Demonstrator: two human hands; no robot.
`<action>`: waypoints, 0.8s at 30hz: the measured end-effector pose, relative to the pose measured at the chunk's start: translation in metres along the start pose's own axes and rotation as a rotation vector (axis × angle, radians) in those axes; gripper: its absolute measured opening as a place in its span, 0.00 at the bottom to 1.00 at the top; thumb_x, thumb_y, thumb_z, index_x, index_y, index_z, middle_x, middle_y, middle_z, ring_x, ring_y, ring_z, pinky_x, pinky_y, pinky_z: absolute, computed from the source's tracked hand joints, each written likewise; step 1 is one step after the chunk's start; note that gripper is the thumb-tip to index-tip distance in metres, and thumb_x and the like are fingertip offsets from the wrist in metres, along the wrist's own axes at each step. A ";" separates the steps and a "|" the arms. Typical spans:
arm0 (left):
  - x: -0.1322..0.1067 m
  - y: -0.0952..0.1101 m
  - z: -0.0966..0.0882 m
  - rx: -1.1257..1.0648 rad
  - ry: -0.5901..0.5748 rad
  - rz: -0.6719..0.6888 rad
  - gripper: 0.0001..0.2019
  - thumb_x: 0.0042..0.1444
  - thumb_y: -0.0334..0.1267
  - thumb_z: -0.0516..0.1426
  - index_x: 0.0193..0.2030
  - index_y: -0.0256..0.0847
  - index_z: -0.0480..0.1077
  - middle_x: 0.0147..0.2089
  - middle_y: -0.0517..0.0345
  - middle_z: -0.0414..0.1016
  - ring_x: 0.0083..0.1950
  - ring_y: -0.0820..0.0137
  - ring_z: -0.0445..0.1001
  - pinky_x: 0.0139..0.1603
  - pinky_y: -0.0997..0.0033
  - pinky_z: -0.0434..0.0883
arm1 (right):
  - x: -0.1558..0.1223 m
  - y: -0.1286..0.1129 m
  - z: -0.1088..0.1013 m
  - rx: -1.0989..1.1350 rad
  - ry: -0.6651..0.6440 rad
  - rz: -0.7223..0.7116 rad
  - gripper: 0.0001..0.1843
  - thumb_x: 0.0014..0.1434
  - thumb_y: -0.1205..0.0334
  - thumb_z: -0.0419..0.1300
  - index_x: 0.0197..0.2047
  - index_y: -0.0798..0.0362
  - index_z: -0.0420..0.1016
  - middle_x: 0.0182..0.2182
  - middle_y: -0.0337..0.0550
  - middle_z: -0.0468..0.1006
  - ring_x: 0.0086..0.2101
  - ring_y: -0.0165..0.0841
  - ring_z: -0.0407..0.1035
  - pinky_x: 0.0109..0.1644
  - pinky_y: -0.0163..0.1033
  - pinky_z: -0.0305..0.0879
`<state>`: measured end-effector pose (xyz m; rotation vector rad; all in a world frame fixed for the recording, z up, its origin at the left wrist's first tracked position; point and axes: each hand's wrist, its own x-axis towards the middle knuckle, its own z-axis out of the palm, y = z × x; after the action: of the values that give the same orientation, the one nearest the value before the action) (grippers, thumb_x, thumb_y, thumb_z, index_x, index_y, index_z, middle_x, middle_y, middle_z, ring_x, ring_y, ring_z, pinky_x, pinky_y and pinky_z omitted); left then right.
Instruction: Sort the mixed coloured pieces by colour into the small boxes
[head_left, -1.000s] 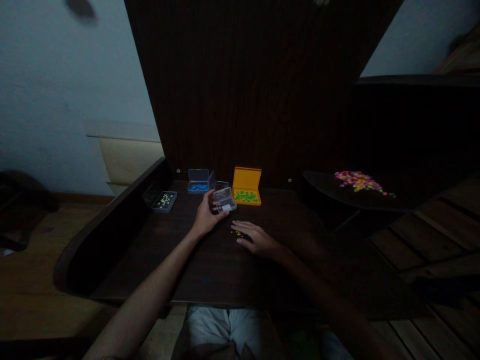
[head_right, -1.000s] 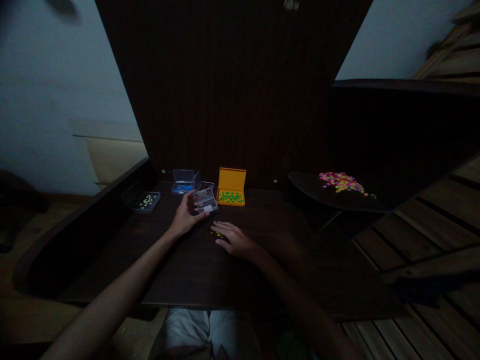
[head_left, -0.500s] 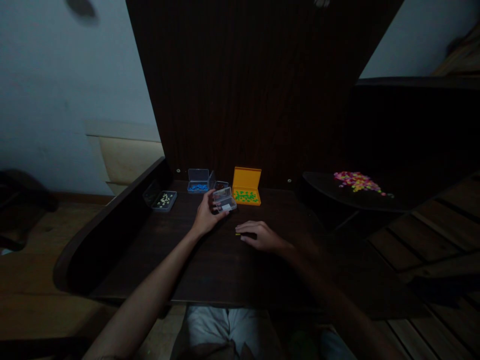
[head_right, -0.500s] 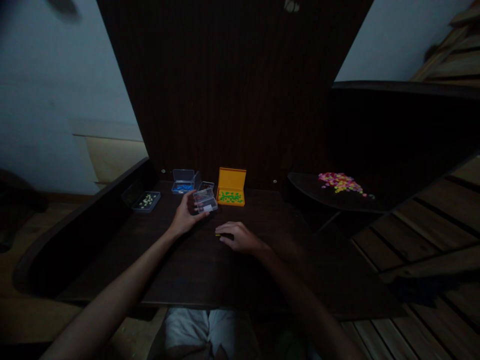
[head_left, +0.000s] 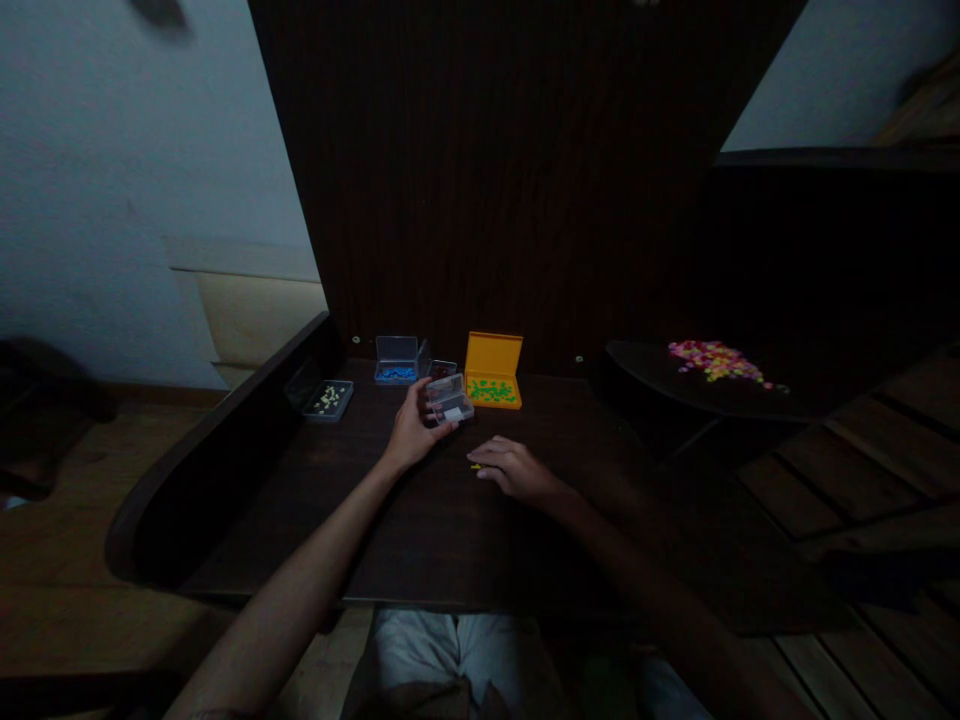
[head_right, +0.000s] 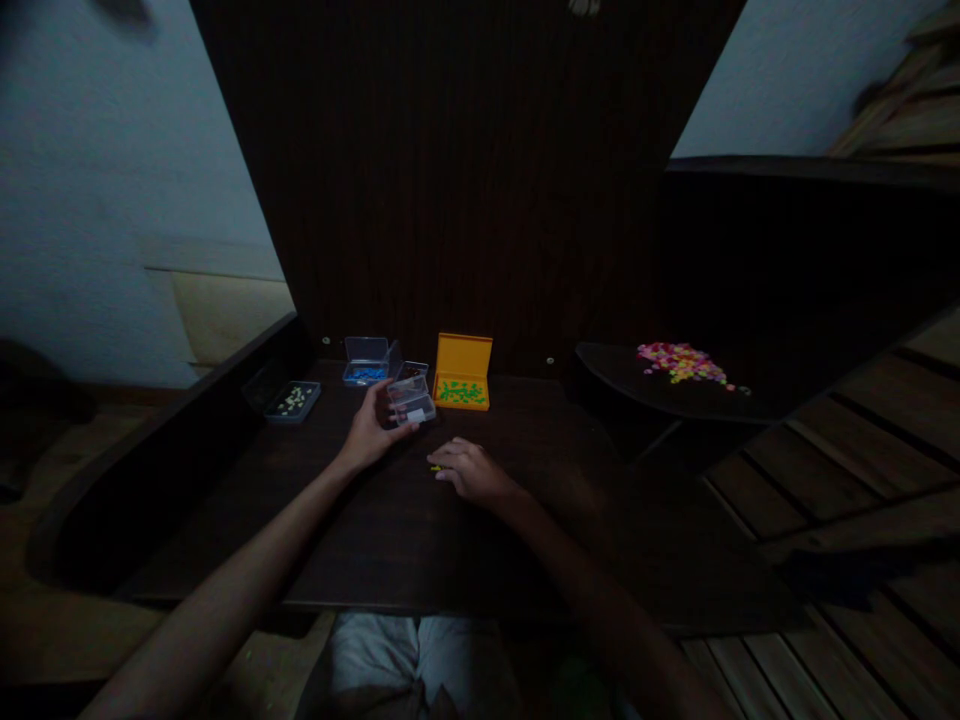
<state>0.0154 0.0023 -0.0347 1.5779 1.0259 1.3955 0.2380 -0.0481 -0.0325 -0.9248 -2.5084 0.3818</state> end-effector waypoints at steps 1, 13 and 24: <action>0.000 0.000 0.000 -0.002 -0.002 -0.002 0.42 0.41 0.35 0.70 0.62 0.43 0.57 0.54 0.48 0.70 0.48 0.64 0.75 0.46 0.60 0.78 | 0.000 0.000 0.001 -0.012 0.003 -0.014 0.15 0.62 0.70 0.60 0.52 0.52 0.79 0.46 0.50 0.80 0.46 0.38 0.72 0.52 0.45 0.70; -0.001 0.000 0.000 0.021 -0.029 -0.003 0.43 0.41 0.36 0.70 0.63 0.44 0.55 0.56 0.46 0.69 0.49 0.63 0.75 0.48 0.58 0.77 | 0.006 -0.004 0.010 -0.148 0.042 -0.076 0.13 0.61 0.76 0.57 0.41 0.54 0.81 0.38 0.50 0.79 0.39 0.37 0.70 0.43 0.41 0.70; -0.004 0.007 -0.001 0.060 -0.055 0.048 0.45 0.43 0.37 0.69 0.66 0.47 0.52 0.56 0.48 0.68 0.47 0.63 0.76 0.46 0.59 0.78 | 0.010 -0.009 0.016 -0.264 0.020 0.028 0.14 0.58 0.80 0.55 0.35 0.54 0.77 0.33 0.47 0.75 0.36 0.37 0.66 0.39 0.40 0.64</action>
<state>0.0148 -0.0041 -0.0293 1.6857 1.0113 1.3574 0.2185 -0.0494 -0.0400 -1.0563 -2.5707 0.0483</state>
